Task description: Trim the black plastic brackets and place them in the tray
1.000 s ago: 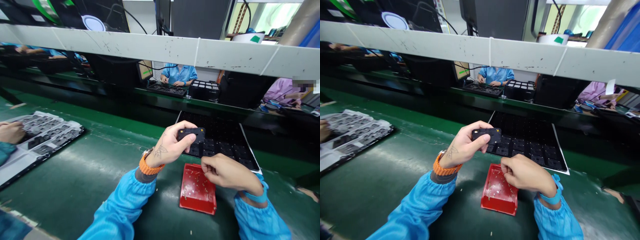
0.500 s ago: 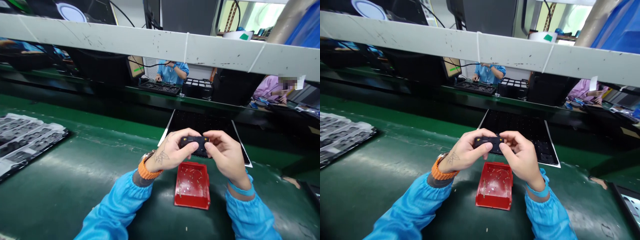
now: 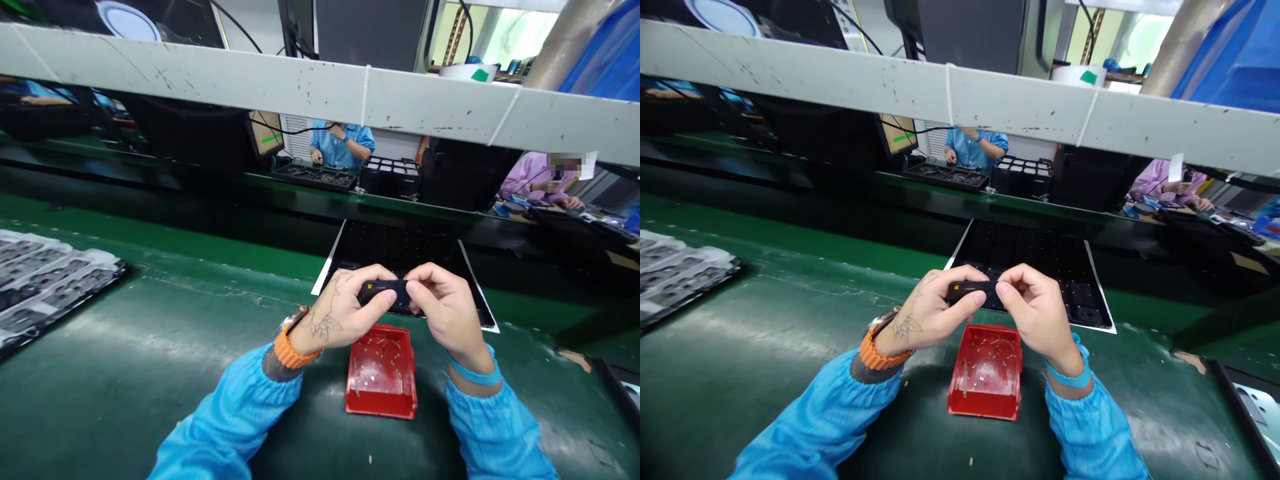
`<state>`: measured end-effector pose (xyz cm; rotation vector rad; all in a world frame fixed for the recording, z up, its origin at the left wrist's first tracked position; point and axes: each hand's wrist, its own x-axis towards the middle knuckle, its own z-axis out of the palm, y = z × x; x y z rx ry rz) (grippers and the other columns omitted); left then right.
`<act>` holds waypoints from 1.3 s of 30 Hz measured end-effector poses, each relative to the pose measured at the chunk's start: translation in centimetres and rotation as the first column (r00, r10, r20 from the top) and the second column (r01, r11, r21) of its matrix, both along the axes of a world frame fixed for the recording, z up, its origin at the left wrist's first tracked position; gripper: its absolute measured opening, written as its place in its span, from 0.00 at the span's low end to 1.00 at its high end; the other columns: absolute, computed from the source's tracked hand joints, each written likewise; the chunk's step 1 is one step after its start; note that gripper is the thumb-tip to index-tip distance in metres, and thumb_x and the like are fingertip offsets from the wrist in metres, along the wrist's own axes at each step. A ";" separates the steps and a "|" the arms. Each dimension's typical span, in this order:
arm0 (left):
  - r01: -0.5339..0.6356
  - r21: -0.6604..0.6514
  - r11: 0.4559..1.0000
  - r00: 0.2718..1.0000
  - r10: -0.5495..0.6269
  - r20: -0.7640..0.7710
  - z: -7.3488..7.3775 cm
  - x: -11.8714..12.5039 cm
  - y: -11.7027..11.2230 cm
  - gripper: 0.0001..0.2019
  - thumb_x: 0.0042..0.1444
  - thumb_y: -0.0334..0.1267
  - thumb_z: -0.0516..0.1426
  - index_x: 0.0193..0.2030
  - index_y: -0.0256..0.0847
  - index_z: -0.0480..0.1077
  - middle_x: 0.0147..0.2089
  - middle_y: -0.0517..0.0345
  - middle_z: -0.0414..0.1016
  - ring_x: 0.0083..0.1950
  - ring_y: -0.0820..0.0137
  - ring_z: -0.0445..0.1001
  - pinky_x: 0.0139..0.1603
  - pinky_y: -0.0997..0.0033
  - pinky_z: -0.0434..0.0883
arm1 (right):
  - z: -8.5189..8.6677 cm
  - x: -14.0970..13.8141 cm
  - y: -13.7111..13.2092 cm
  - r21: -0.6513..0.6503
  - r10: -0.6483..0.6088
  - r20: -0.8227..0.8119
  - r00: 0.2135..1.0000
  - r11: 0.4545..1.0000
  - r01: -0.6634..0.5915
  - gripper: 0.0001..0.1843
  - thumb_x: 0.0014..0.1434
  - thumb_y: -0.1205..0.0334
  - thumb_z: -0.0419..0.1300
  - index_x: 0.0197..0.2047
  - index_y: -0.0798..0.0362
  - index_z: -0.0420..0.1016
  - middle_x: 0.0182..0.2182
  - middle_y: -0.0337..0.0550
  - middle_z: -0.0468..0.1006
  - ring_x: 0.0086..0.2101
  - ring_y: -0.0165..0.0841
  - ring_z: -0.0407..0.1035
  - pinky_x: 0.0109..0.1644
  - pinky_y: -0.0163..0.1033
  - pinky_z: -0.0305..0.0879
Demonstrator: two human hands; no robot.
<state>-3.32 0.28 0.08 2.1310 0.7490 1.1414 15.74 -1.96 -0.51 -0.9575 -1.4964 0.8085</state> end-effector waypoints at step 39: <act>-0.059 -0.124 0.991 0.998 0.056 -0.022 0.2 0.4 -0.1 0.06 0.61 0.37 0.57 0.38 0.38 0.74 0.22 0.67 0.69 0.22 0.76 0.67 0.27 0.75 0.63 | -0.2 0.9 0.1 0.122 -0.122 0.216 0.969 0.988 0.097 0.07 0.64 0.61 0.62 0.38 0.52 0.81 0.26 0.38 0.78 0.25 0.29 0.71 0.30 0.35 0.69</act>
